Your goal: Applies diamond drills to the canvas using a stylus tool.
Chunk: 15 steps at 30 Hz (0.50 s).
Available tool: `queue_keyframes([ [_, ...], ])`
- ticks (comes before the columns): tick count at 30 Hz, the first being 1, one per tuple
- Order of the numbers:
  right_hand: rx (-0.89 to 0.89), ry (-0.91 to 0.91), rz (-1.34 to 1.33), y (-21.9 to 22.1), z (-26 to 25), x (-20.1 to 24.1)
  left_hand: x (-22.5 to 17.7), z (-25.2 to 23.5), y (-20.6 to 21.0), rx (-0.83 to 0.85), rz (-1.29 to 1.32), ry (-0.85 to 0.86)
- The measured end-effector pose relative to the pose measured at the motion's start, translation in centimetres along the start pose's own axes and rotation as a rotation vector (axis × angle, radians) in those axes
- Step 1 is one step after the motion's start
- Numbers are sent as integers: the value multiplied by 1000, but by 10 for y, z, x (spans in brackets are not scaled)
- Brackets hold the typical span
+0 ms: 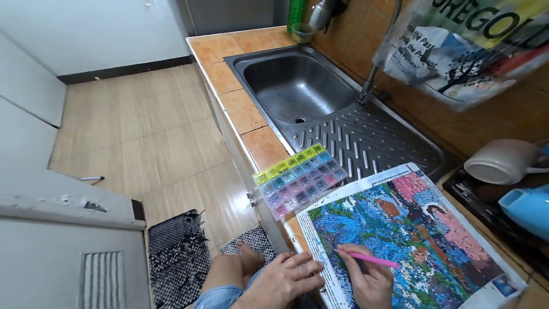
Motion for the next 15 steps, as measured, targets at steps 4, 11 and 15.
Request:
queue_keyframes([
  [4,-31,66,-12,-2,0,2,0,0,-1,-2,-3,1],
  [11,-20,95,46,-6,1,6,0,0,0,-4,3,5],
  [15,-5,74,59,-5,0,7,0,-1,-1,10,14,-2],
])
Point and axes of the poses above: each hand's wrist, its own z-axis away from the middle knuckle, its own y-axis out of the palm, x = y × z, the point moved 4 cm from there along -z, towards the middle knuckle, and after that the axes turned 8 degrees about -z, right-handed, at the moved point
